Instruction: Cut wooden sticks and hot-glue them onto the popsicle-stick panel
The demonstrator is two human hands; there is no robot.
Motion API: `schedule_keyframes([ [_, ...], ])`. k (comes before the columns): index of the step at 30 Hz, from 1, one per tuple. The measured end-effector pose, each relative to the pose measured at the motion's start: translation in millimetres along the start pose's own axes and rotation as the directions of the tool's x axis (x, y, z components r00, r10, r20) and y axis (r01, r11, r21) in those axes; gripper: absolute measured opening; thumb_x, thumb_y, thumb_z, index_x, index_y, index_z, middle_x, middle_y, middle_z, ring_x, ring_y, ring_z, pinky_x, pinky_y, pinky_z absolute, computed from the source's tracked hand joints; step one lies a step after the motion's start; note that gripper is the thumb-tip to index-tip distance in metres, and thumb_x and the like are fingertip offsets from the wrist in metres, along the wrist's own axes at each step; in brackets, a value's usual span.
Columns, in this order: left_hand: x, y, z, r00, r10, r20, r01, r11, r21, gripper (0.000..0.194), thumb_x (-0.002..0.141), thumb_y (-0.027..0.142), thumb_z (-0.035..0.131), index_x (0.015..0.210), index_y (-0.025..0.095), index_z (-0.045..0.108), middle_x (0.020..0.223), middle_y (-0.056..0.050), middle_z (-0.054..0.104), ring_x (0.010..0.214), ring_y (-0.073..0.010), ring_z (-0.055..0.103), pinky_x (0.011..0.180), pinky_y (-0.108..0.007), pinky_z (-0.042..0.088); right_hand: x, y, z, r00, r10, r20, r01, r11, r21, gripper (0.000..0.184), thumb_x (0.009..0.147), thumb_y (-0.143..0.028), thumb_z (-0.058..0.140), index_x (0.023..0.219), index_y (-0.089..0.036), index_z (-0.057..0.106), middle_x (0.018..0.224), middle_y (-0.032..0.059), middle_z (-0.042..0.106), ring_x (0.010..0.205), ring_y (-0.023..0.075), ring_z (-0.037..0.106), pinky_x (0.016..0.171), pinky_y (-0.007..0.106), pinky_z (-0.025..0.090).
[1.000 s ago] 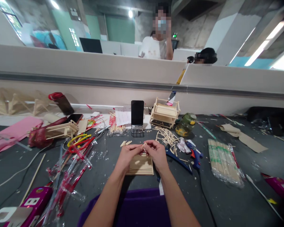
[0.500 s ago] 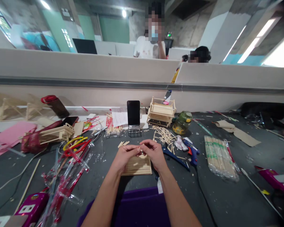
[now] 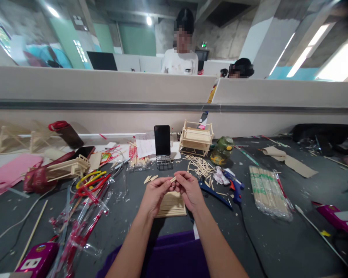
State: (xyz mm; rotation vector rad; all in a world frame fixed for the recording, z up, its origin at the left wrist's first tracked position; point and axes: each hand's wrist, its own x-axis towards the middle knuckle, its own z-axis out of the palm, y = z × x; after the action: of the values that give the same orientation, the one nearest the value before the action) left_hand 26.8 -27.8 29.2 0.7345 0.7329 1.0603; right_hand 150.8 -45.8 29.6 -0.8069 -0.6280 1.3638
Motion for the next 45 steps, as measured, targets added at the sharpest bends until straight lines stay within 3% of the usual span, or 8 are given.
schedule_keyframes([
  [9,1,-3,1.9,0.997,-0.072,0.030,0.074,0.995,-0.065,0.029,0.056,0.023,0.084,0.081,0.012,0.074,0.074,-0.006,0.072,0.062,-0.0096,0.062,0.068,-0.022,0.049,0,2,3,0.998,-0.046,-0.036,0.046,0.999,-0.023,0.023,0.067,-0.033,0.074,0.081,-0.019,0.064,0.060,-0.0031,0.057,0.049,0.0076,0.051,0.039,0.016,0.034],
  [12,1,-1,0.9,0.999,-0.031,0.012,0.032,0.999,-0.006,0.028,0.058,0.026,0.083,0.080,0.013,0.074,0.075,-0.006,0.073,0.066,-0.0117,0.063,0.069,-0.024,0.049,-1,4,3,0.987,-0.151,-0.049,0.142,0.978,-0.156,0.018,0.072,-0.034,0.070,0.082,-0.019,0.064,0.062,-0.0026,0.058,0.050,0.0086,0.051,0.043,0.018,0.037],
  [16,0,1,-0.3,0.999,0.050,-0.007,-0.049,0.996,0.078,0.020,0.059,0.023,0.082,0.074,0.013,0.073,0.068,-0.003,0.070,0.062,-0.0093,0.060,0.063,-0.020,0.046,-4,6,4,0.933,-0.360,-0.010,0.329,0.862,-0.385,0.013,0.074,-0.031,0.068,0.081,-0.019,0.066,0.075,0.0004,0.061,0.065,0.0120,0.056,0.059,0.023,0.047],
  [22,0,1,-0.6,0.999,0.010,0.046,-0.008,1.000,-0.028,0.020,0.059,0.022,0.081,0.075,0.013,0.073,0.069,-0.003,0.069,0.061,-0.0081,0.058,0.065,-0.020,0.046,-6,6,6,0.960,-0.280,0.019,0.271,0.908,-0.321,0.019,0.072,-0.033,0.070,0.085,-0.020,0.065,0.072,-0.0009,0.061,0.058,0.0127,0.056,0.058,0.027,0.050],
  [26,-1,2,-0.9,0.997,0.012,0.079,-0.011,1.000,-0.007,0.016,0.062,0.023,0.080,0.074,0.014,0.073,0.067,-0.002,0.068,0.059,-0.0079,0.056,0.064,-0.020,0.045,-10,1,7,0.918,-0.394,0.046,0.371,0.811,-0.452,0.012,0.075,-0.031,0.068,0.076,-0.020,0.067,0.074,0.0002,0.059,0.061,0.0124,0.055,0.057,0.025,0.047],
  [32,-6,10,1.4,0.985,0.147,0.089,-0.166,0.950,0.265,0.017,0.068,0.025,0.075,0.081,0.014,0.075,0.070,-0.003,0.069,0.066,-0.0125,0.057,0.067,-0.024,0.045,-14,-6,10,0.854,-0.510,0.097,0.459,0.654,-0.601,0.010,0.077,-0.028,0.066,0.073,-0.018,0.066,0.070,0.0005,0.058,0.062,0.0124,0.054,0.056,0.023,0.043],
  [36,-8,12,2.6,0.971,0.197,0.137,-0.234,0.907,0.350,0.015,0.072,0.026,0.072,0.080,0.013,0.074,0.063,-0.002,0.065,0.062,-0.0113,0.054,0.064,-0.023,0.043,-13,-6,10,0.859,-0.505,0.087,0.452,0.666,-0.593,0.010,0.077,-0.028,0.066,0.074,-0.018,0.066,0.070,0.0000,0.057,0.060,0.0116,0.054,0.054,0.023,0.043],
  [45,-5,8,3.1,0.968,0.188,0.165,-0.237,0.899,0.368,0.018,0.074,0.029,0.070,0.078,0.011,0.071,0.065,-0.003,0.063,0.056,-0.0099,0.051,0.056,-0.022,0.041,-11,-7,7,0.890,-0.451,0.070,0.405,0.708,-0.578,0.011,0.075,-0.028,0.068,0.073,-0.018,0.066,0.069,0.0000,0.060,0.061,0.0123,0.057,0.057,0.024,0.045],
])
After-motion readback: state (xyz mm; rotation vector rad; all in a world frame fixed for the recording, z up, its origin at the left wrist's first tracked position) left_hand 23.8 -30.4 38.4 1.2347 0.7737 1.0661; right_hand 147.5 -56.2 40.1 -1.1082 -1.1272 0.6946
